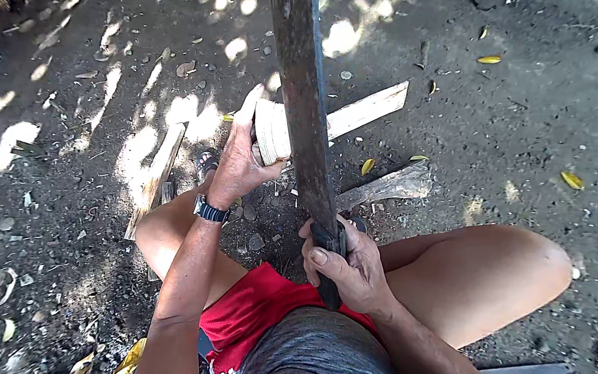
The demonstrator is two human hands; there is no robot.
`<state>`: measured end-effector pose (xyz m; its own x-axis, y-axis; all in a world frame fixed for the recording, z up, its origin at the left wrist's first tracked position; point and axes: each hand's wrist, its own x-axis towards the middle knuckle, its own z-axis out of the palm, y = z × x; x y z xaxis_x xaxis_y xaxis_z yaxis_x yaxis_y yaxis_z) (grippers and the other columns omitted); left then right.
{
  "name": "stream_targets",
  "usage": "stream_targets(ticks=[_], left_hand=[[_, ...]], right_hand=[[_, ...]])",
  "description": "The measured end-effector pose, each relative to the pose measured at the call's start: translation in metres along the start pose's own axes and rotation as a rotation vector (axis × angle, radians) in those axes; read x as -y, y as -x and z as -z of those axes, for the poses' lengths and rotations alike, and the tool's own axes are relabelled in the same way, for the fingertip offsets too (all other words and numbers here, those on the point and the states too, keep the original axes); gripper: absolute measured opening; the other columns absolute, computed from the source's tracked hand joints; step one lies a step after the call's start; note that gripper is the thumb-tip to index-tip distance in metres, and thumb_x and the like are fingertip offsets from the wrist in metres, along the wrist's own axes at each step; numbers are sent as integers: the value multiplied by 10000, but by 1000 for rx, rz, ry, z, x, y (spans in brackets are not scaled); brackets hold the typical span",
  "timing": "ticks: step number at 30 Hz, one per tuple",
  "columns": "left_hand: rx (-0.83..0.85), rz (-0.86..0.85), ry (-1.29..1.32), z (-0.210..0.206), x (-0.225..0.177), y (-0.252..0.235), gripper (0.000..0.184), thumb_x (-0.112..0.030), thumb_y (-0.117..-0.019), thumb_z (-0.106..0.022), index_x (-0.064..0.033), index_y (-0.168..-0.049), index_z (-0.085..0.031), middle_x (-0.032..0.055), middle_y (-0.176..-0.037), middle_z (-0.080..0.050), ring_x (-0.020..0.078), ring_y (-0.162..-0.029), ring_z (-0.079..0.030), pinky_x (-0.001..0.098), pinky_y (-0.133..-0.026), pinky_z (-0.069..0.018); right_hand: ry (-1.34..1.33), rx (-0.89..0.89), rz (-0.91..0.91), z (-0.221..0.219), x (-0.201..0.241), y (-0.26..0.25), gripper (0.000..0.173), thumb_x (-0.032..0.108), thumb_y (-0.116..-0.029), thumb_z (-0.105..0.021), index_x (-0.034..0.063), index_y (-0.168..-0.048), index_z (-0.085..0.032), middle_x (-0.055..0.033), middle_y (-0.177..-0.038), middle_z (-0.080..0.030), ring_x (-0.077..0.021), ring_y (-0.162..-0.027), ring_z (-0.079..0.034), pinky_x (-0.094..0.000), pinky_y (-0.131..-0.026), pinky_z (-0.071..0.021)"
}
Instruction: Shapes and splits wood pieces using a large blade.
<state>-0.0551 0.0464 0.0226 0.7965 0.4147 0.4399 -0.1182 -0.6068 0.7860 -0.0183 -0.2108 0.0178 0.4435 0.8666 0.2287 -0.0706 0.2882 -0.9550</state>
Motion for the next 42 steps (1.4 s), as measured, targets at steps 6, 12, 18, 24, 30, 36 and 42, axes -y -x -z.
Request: stream_targets(ticks=[6, 12, 18, 24, 30, 36, 42], left_hand=[[-7, -54, 5, -5, 2, 4, 1264, -97, -608, -955, -59, -1623, -203, 169, -1573, -388, 229, -1390, -487, 378, -1148, -468], [6, -30, -28, -11, -1, 9, 1237, -134, -614, -957, -90, -1617, -234, 181, -1557, -394, 243, -1390, -489, 396, -1122, -498], [17, -29, -35, -12, -3, 12, 1254, -156, -627, -955, -116, -1633, -208, 178, -1578, -366, 236, -1397, -480, 392, -1121, -493], [4, -87, -17, -11, -2, 12, 1221, -147, -633, -962, -69, -1616, -242, 190, -1585, -357, 260, -1436, -432, 403, -1166, -447], [9, -103, 10, -11, 0, 11, 1189, -122, -639, -957, -60, -1606, -268, 204, -1575, -358, 277, -1425, -441, 399, -1141, -477], [5, -107, -29, -12, 0, 11, 1174, -148, -641, -961, -48, -1596, -287, 194, -1570, -376, 269, -1427, -442, 404, -1153, -464], [13, -105, -6, -13, -2, 12, 1122, -152, -665, -944, -32, -1582, -308, 191, -1556, -393, 265, -1420, -446, 408, -1160, -452]], right_hand=[[-167, -3, -91, 0, 14, 3, 399, 366, -1037, -604, 9, -1214, -593, -6, -718, -623, -111, -532, -613, -294, -479, -581], [-244, 65, -132, 1, 40, 10, 517, 377, -1030, -612, -32, -1340, -549, -56, -806, -666, -155, -618, -669, -327, -537, -625], [-213, 38, -121, -1, 44, 12, 500, 374, -1042, -593, -35, -1328, -568, -48, -782, -665, -133, -600, -659, -301, -517, -610], [-76, 33, -95, -2, 35, 12, 507, 401, -1042, -580, -27, -1313, -586, -24, -777, -665, -106, -592, -647, -279, -507, -601], [-87, 23, -99, -3, 32, 11, 505, 400, -1036, -584, -23, -1313, -593, -19, -774, -666, -103, -596, -651, -278, -515, -605], [-65, 18, -94, -4, 32, 12, 507, 405, -1042, -575, -25, -1313, -587, -16, -784, -667, -101, -601, -650, -274, -519, -604], [-36, 7, -93, -5, 32, 15, 494, 399, -1043, -575, -18, -1307, -595, -10, -786, -668, -96, -603, -648, -272, -521, -601]])
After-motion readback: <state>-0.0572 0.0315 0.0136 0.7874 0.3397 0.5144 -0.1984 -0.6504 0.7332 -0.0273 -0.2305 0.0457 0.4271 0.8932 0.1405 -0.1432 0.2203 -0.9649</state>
